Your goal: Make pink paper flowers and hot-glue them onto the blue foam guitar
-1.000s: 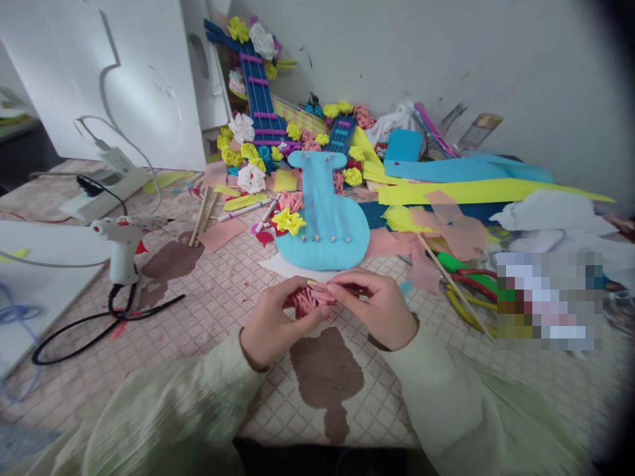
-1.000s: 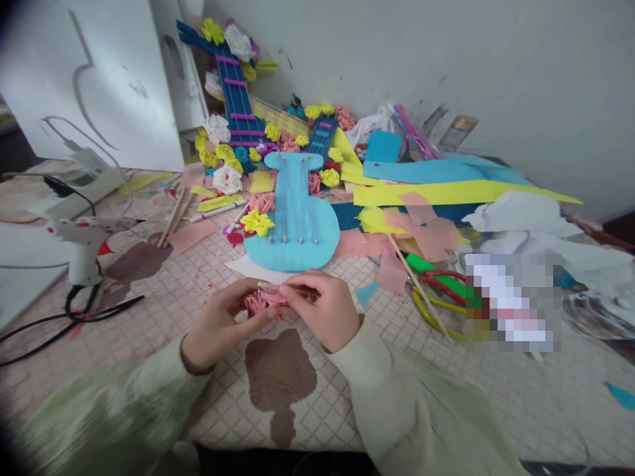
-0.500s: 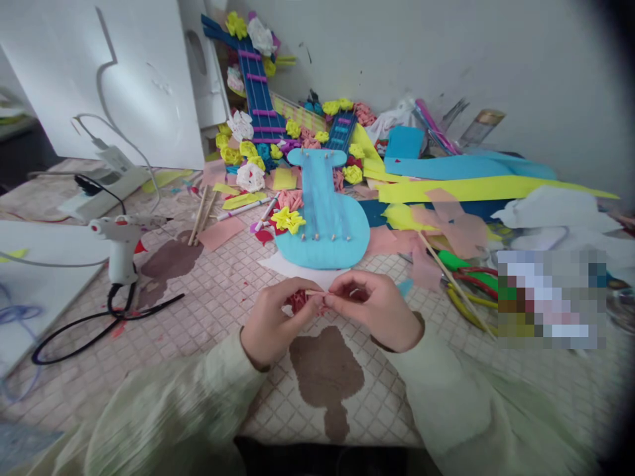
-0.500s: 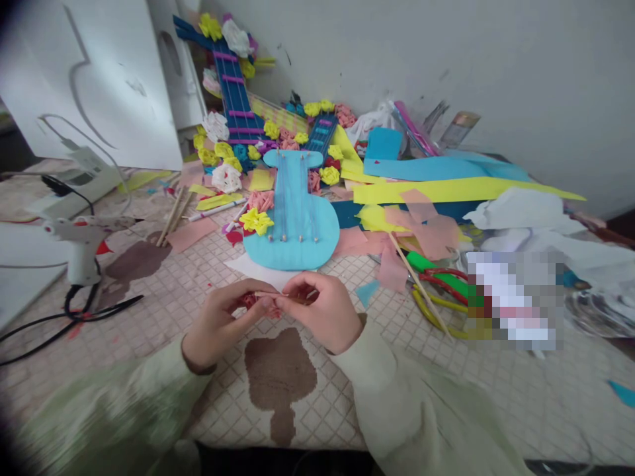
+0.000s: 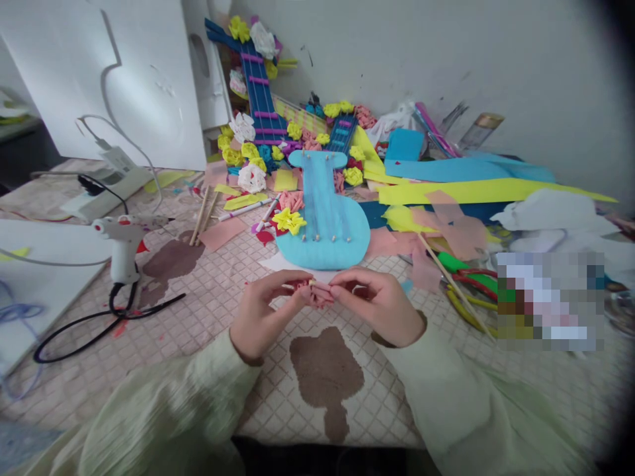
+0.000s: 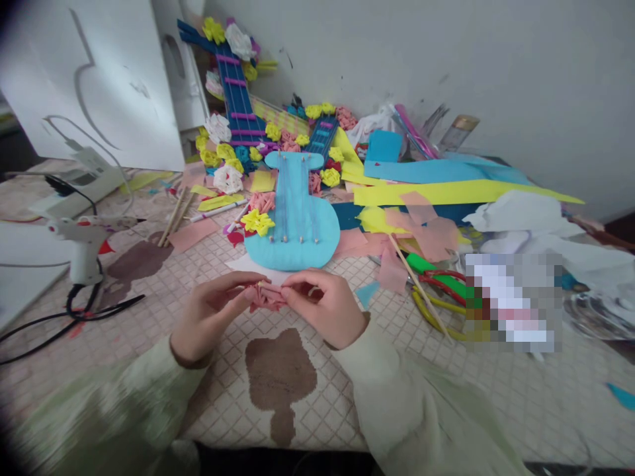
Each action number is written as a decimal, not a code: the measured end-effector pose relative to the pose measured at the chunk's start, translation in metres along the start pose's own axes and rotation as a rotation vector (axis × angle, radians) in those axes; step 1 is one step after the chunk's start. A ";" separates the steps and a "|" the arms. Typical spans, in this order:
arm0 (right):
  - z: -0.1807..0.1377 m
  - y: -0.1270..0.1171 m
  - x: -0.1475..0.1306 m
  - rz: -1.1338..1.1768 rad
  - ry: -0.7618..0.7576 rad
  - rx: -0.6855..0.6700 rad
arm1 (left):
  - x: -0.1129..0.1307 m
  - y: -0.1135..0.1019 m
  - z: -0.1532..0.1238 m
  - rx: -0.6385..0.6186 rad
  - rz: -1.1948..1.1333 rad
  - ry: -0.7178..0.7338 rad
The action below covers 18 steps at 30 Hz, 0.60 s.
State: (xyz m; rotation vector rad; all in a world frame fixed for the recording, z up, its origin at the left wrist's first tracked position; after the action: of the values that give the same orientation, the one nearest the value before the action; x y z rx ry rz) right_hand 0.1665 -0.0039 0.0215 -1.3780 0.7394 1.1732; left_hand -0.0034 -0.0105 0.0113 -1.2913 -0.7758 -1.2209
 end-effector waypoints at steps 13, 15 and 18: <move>0.004 0.000 0.004 0.054 0.102 -0.042 | -0.007 -0.017 0.015 0.204 -0.188 -0.019; 0.005 -0.001 0.006 0.047 0.104 -0.038 | -0.008 -0.022 0.018 0.269 -0.371 -0.008; 0.006 -0.003 0.007 0.023 0.094 -0.018 | -0.002 -0.034 0.018 0.372 -0.602 0.024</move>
State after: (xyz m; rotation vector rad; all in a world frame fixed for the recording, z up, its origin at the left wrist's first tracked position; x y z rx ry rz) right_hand 0.1697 0.0036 0.0169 -1.4518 0.8146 1.1411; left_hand -0.0329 0.0124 0.0223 -0.7524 -1.3631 -1.4632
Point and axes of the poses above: each hand's wrist, its own z-axis towards the middle knuckle, its own y-axis out of the palm, x = y × z, the point moved 3 cm from there along z, towards the middle knuckle, and after that the axes turned 3 degrees about z, right-handed, at the moved point
